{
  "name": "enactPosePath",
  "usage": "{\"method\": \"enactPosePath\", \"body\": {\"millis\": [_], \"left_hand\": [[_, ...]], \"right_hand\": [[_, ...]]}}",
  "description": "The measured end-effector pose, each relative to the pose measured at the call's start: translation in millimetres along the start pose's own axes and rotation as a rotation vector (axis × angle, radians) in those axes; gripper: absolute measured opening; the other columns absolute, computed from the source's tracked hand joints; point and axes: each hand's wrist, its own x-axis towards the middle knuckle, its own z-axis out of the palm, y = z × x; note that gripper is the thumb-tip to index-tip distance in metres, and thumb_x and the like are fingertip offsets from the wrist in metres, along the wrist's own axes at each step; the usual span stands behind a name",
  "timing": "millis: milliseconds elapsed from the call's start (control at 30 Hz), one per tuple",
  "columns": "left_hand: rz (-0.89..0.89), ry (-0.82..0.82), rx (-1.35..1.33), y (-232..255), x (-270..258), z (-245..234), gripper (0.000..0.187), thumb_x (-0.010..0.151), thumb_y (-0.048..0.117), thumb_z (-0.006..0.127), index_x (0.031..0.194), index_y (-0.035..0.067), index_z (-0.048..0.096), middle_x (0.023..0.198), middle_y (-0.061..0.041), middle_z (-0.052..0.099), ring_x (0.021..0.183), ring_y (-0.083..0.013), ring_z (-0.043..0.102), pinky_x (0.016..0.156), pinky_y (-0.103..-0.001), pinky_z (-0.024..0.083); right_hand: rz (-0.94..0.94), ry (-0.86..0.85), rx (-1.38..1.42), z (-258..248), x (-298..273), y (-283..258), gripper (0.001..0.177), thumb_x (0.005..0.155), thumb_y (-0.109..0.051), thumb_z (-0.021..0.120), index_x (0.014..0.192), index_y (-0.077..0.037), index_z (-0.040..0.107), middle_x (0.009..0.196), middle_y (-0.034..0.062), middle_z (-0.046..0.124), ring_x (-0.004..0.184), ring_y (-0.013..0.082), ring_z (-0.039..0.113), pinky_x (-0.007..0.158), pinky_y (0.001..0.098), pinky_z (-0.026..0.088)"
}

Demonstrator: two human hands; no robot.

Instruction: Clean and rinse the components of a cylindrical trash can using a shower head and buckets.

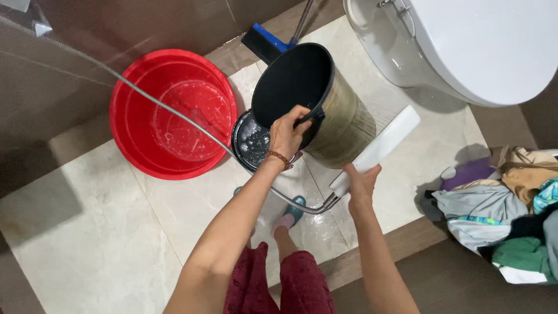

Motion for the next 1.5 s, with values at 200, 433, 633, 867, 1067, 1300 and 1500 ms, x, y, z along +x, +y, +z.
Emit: {"method": "enactPosePath", "body": {"millis": [200,433,633,867,1067,1300,1500], "left_hand": [[-0.057,0.026,0.058,-11,-5,10,0.017,0.09,0.009,0.071,0.104,0.011,0.063,0.091,-0.01,0.07,0.09,-0.0332,0.07,0.075,-0.043,0.052],[-0.214,0.054,0.014,-4,18,58,0.014,0.091,0.015,0.071,0.103,0.014,0.064,0.091,-0.006,0.074,0.089,-0.0288,0.072,0.076,-0.041,0.053],[-0.355,0.044,0.013,1,41,97,0.02,0.083,0.013,0.075,0.1,0.014,0.065,0.091,-0.004,0.077,0.092,-0.0262,0.074,0.079,-0.041,0.054],[-0.411,0.008,0.032,-18,41,120,0.023,0.082,0.009,0.075,0.101,0.012,0.063,0.092,-0.006,0.077,0.095,-0.0276,0.073,0.082,-0.041,0.055],[-0.367,-0.034,0.095,-31,39,140,0.031,0.084,0.007,0.075,0.112,0.015,0.062,0.098,-0.008,0.077,0.1,-0.0294,0.072,0.085,-0.043,0.055],[-0.395,-0.305,0.265,-31,35,137,0.056,0.092,0.008,0.065,0.146,0.015,0.052,0.123,-0.017,0.065,0.115,-0.0348,0.063,0.094,-0.044,0.052],[-0.395,-0.259,0.215,-56,30,149,0.043,0.095,0.014,0.065,0.138,0.008,0.06,0.126,-0.02,0.062,0.113,-0.0374,0.063,0.096,-0.045,0.052]], "right_hand": [[-0.087,-0.09,0.049,-5,-20,-6,0.076,0.076,-0.022,0.075,0.137,-0.012,0.03,0.121,0.0115,0.052,0.106,0.0224,0.055,0.073,0.045,0.05],[-0.219,-0.205,-0.044,7,-57,7,0.073,0.073,-0.011,0.077,0.132,-0.007,0.034,0.117,0.0135,0.061,0.107,0.0236,0.059,0.089,0.0385,0.052],[-0.155,-0.124,-0.026,-1,-54,15,0.072,0.074,-0.009,0.076,0.133,-0.008,0.034,0.119,0.0142,0.061,0.108,0.0258,0.06,0.091,0.0395,0.052],[-0.064,-0.036,-0.039,-13,-36,23,0.073,0.073,-0.008,0.076,0.131,-0.008,0.032,0.119,0.0139,0.061,0.108,0.0251,0.06,0.088,0.0408,0.052],[-0.037,0.005,-0.009,-18,-27,40,0.075,0.073,-0.009,0.077,0.133,-0.009,0.032,0.119,0.0139,0.061,0.108,0.0247,0.06,0.085,0.0394,0.05],[-0.103,-0.113,-0.14,-13,-30,5,0.076,0.07,-0.011,0.078,0.131,-0.008,0.033,0.114,0.0129,0.062,0.103,0.0247,0.062,0.085,0.0387,0.055],[-0.1,-0.097,-0.144,3,-22,-14,0.073,0.072,-0.01,0.079,0.13,-0.007,0.035,0.11,0.0129,0.061,0.103,0.0245,0.063,0.088,0.0386,0.056]]}}
